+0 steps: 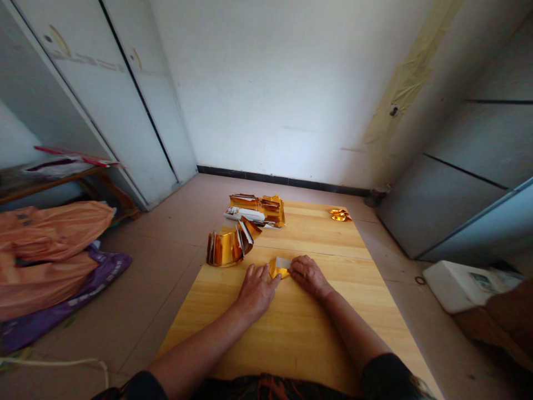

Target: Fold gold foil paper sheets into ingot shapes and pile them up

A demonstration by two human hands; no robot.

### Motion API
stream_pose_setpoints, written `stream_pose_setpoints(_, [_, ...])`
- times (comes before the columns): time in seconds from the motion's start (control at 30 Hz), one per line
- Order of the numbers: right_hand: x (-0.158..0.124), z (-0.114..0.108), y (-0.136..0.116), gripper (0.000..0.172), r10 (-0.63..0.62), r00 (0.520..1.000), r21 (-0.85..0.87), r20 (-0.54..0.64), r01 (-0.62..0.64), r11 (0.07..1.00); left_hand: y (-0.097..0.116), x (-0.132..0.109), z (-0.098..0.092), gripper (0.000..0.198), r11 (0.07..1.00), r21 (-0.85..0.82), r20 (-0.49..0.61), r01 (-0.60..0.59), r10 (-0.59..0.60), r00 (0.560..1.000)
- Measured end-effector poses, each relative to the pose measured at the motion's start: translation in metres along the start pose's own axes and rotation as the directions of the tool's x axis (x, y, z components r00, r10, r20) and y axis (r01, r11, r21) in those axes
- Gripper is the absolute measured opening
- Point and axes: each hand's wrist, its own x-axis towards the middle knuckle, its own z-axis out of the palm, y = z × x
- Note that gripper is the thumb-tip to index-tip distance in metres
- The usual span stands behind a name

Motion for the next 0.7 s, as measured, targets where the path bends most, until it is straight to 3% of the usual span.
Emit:
stream_pose_setpoints(0.47, [0.023,-0.005,-0.006,0.011,0.242,0.961,-0.025,0.134,-0.241,0.970,-0.004,-0.001,0.006,0.035,0.999,0.002,-0.019,-0.032,0.032,0.999])
stream_pose_setpoints(0.7, [0.030,-0.010,-0.011,0.011,0.280,0.941,-0.101,0.191,-0.265,0.959,-0.002,0.001,0.008,0.034,0.999,0.039,-0.032,-0.029,0.031,0.999])
